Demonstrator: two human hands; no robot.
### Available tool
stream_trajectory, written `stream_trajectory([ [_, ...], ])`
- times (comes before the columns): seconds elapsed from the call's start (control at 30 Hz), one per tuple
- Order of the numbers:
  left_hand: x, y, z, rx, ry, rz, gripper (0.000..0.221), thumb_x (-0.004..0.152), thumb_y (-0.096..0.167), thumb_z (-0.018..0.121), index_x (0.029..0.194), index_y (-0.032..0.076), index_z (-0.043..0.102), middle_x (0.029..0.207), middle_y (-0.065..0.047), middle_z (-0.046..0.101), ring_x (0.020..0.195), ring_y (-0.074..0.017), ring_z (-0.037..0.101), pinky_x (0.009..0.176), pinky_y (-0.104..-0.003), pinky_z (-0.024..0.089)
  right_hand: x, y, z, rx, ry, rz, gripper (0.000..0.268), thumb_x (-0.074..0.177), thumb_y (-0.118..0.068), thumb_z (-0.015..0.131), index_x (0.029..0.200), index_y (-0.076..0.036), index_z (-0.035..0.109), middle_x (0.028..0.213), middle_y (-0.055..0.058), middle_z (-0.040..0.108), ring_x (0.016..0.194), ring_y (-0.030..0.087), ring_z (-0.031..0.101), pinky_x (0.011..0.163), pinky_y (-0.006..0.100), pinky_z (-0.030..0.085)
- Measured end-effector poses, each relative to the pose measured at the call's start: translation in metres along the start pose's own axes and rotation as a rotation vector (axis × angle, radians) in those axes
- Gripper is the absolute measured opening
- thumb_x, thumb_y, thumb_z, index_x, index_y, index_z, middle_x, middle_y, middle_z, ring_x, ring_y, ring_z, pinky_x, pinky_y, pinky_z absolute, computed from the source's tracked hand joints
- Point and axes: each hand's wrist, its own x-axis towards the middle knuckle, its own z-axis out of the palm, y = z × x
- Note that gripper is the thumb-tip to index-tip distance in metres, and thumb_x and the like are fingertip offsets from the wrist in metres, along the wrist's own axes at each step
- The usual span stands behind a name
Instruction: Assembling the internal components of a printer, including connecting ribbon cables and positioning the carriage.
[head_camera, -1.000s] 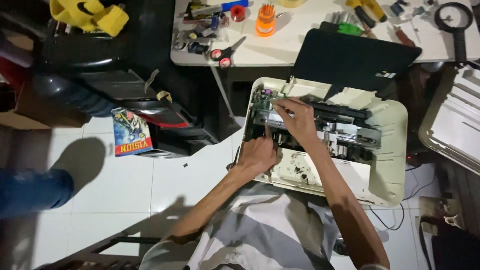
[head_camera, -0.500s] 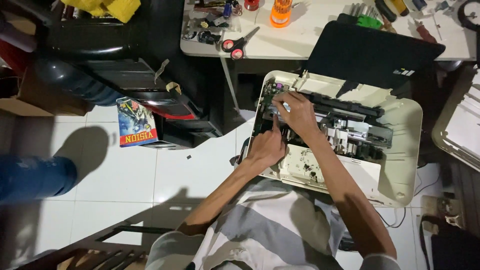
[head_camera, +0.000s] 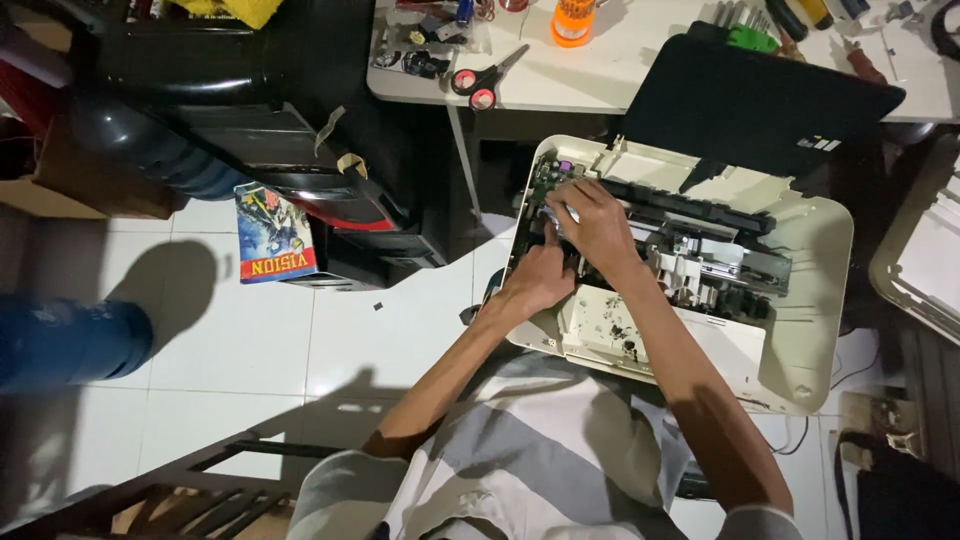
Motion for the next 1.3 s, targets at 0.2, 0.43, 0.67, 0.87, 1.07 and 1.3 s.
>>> stream_trajectory([
  [0.2, -0.004, 0.008, -0.009, -0.051, -0.010, 0.008, 0.080, 0.091, 0.022, 0.049, 0.152, -0.022, 0.022, 0.108, -0.040, 0.068, 0.103, -0.0529, 0.069, 0.076, -0.055, 0.062, 0.005, -0.009, -0.007, 0.004, -0.016, -0.021, 0.005, 0.100, 0.000, 0.072, 0.096, -0.002, 0.070, 0.087, 0.015, 0.069, 0.084, 0.038, 0.071, 0.074, 0.048, 0.062],
  [0.43, 0.000, 0.005, -0.012, -0.037, 0.035, 0.063, 0.072, 0.089, 0.024, 0.052, 0.141, -0.025, 0.038, 0.096, -0.035, 0.071, 0.093, -0.0491, 0.073, 0.063, -0.052, 0.060, 0.003, -0.005, -0.003, 0.038, 0.000, -0.023, 0.002, 0.100, -0.003, 0.073, 0.101, -0.005, 0.073, 0.090, 0.013, 0.071, 0.085, 0.035, 0.072, 0.073, 0.043, 0.062],
  [0.67, -0.018, 0.032, -0.037, -0.037, 0.008, 0.031, 0.041, 0.089, 0.021, 0.051, 0.103, -0.015, 0.067, 0.089, -0.030, 0.071, 0.084, -0.0377, 0.070, 0.061, -0.046, 0.056, -0.008, 0.016, 0.013, -0.170, 0.103, -0.207, 0.010, 0.102, -0.015, 0.067, 0.104, -0.013, 0.077, 0.098, 0.008, 0.070, 0.086, 0.028, 0.071, 0.076, 0.036, 0.058],
  [0.87, -0.009, 0.020, -0.027, -0.030, 0.019, 0.043, 0.035, 0.088, 0.020, 0.053, 0.099, -0.011, 0.063, 0.081, -0.025, 0.066, 0.079, -0.0339, 0.067, 0.058, -0.044, 0.055, -0.011, 0.004, 0.014, -0.111, 0.163, -0.095, 0.015, 0.099, -0.022, 0.076, 0.102, -0.008, 0.080, 0.086, 0.009, 0.063, 0.073, 0.029, 0.070, 0.064, 0.036, 0.059],
  [1.07, -0.017, 0.033, -0.032, -0.021, 0.000, 0.024, 0.032, 0.084, 0.013, 0.049, 0.103, -0.009, 0.064, 0.085, -0.022, 0.066, 0.082, -0.0302, 0.063, 0.065, -0.042, 0.055, -0.011, 0.005, 0.017, 0.052, 0.091, 0.084, 0.014, 0.099, -0.019, 0.075, 0.097, -0.006, 0.079, 0.083, 0.009, 0.066, 0.071, 0.025, 0.071, 0.060, 0.031, 0.059],
  [1.3, -0.041, 0.071, -0.049, -0.015, -0.034, 0.008, 0.043, 0.090, 0.008, 0.042, 0.118, -0.016, 0.065, 0.104, -0.035, 0.068, 0.102, -0.0362, 0.064, 0.085, -0.047, 0.055, -0.015, 0.000, -0.005, 0.059, -0.083, 0.165, 0.010, 0.100, -0.004, 0.068, 0.109, -0.002, 0.073, 0.093, 0.014, 0.071, 0.091, 0.030, 0.072, 0.072, 0.035, 0.062],
])
